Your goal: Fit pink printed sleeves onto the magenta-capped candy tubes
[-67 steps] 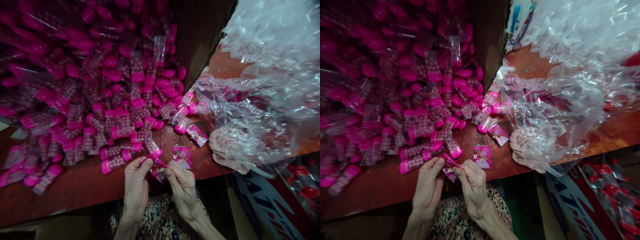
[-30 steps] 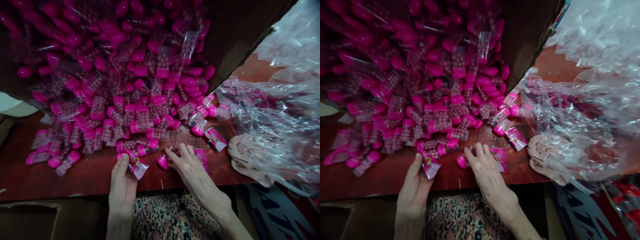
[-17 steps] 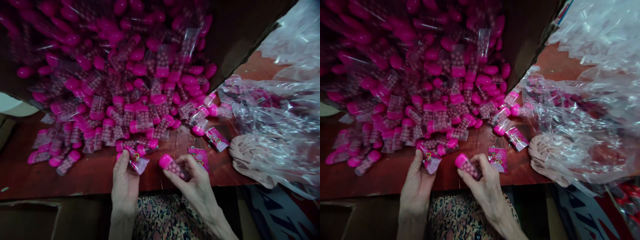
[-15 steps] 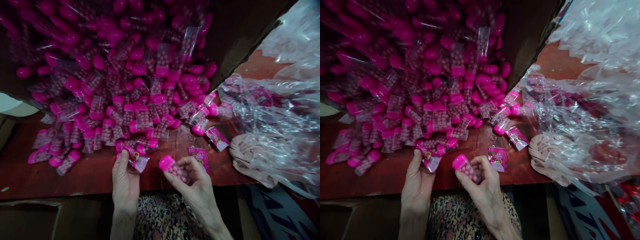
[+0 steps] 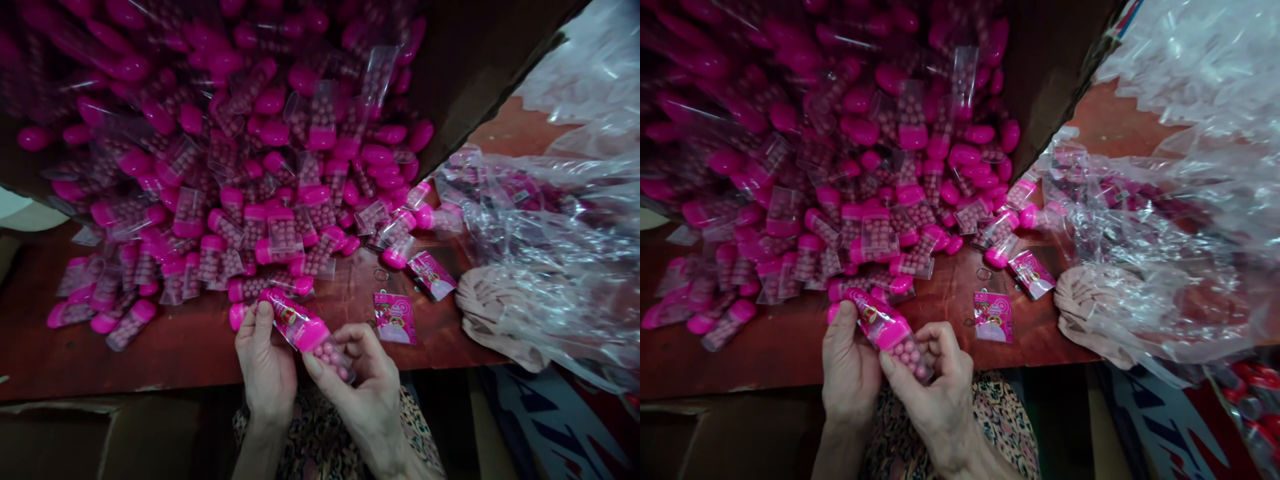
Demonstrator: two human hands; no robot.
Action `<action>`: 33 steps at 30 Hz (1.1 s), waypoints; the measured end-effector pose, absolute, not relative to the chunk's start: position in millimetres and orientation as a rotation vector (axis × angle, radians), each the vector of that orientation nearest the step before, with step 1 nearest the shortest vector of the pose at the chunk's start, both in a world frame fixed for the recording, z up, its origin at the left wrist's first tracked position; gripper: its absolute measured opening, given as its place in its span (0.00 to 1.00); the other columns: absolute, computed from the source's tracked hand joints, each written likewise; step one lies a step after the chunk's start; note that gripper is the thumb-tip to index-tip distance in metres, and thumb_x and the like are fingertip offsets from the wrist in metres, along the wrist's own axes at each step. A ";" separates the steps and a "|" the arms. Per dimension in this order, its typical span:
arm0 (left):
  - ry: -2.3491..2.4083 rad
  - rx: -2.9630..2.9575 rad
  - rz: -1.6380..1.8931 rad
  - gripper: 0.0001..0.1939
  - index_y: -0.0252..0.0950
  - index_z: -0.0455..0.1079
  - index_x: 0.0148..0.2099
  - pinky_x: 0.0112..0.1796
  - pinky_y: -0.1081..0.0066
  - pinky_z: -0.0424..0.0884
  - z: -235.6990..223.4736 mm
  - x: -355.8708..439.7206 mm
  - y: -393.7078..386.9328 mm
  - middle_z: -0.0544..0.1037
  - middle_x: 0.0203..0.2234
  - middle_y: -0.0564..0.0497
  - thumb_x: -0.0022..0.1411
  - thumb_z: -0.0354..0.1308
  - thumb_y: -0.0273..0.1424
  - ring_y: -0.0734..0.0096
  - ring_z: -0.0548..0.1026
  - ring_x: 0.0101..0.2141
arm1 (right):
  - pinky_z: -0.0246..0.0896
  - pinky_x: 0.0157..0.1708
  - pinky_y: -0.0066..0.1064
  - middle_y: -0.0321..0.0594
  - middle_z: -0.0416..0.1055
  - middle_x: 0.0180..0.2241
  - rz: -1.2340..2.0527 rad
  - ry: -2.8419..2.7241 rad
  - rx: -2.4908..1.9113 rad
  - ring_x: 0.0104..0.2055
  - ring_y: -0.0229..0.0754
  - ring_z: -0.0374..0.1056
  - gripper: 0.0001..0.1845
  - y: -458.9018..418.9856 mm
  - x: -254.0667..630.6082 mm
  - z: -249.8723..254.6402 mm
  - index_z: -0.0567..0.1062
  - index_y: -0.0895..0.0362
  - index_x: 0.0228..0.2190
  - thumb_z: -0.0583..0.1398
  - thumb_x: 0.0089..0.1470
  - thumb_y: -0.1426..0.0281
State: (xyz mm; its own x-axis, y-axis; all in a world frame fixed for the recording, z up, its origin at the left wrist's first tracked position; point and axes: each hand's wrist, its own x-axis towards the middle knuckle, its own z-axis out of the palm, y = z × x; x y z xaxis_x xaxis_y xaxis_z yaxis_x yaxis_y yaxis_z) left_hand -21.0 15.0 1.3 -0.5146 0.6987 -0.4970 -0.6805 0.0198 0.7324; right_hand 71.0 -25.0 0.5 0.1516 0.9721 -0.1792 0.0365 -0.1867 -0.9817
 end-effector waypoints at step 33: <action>0.832 0.378 1.083 0.19 0.31 0.77 0.39 0.45 0.59 0.69 3.4 -16.8 4.5 0.79 0.40 0.38 0.47 0.65 0.39 0.51 0.73 0.46 | 0.61 0.22 0.22 0.31 0.68 0.22 1.308 -0.963 -1.414 0.22 0.31 0.63 0.11 -18.3 86.2 -5.5 0.72 0.57 0.27 0.66 0.42 0.66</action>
State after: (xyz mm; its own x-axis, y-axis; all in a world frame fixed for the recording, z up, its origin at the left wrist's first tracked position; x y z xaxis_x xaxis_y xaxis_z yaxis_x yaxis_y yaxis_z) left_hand -16.8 4.5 3.4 0.2134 0.8879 -0.4075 -0.6227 0.4450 0.6436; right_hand 86.2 -18.3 -5.5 0.1181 0.9622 -0.2454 -0.0520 -0.2408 -0.9692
